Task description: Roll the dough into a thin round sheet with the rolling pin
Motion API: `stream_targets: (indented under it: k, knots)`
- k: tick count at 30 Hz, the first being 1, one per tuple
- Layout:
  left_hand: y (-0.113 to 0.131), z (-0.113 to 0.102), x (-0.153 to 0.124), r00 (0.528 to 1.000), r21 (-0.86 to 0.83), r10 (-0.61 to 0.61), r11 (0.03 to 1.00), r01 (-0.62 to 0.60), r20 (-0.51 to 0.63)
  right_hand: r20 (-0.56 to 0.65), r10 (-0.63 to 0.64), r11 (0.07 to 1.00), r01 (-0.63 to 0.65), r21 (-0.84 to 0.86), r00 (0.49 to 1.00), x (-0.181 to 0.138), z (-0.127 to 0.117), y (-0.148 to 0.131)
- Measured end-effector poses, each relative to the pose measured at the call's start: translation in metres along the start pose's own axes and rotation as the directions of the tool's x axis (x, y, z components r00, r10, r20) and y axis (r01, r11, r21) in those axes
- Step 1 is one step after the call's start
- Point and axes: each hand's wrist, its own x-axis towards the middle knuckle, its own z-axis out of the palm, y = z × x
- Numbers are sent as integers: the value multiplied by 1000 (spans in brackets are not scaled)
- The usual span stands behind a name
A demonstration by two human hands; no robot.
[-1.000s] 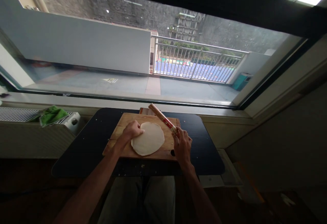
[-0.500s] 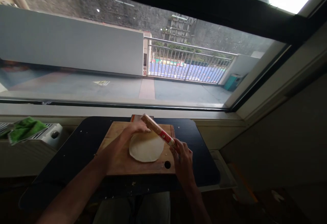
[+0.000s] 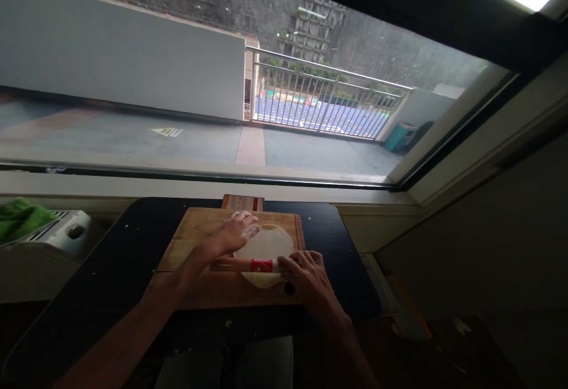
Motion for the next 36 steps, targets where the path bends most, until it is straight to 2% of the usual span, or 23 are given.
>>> stream_targets:
  k: [2,5,10,14,17,20,24,32,36]
  knots:
    - [-8,6,-14,999,138,-19,990,15,29,27,-33,999,33,22,999,15,8,-10]
    - [-12,15,-38,996,290,-83,953,87,-26,28,-28,998,26,49,999,28,16,-24]
    - [-8,18,-71,985,362,-112,920,153,-132,25,16,999,-17,48,1000,29,15,-25]
    - [-10,17,-81,973,373,-107,910,179,-206,31,53,997,-55,58,998,32,14,-20]
    - [-10,15,-72,965,334,-97,925,178,-246,-50,165,986,-165,12,985,43,22,-19]
    - [-9,10,-51,951,285,-116,937,201,-288,-147,252,965,-261,-41,956,60,32,-17]
    - [-8,5,-21,941,246,-161,939,239,-299,-192,325,940,-339,-41,926,84,38,-8]
    - [-25,-5,30,930,178,-136,962,206,-341,-151,331,940,-340,-39,931,131,41,19]
    - [-24,-1,30,946,234,-119,952,195,-303,-102,318,945,-324,-45,943,136,40,22]
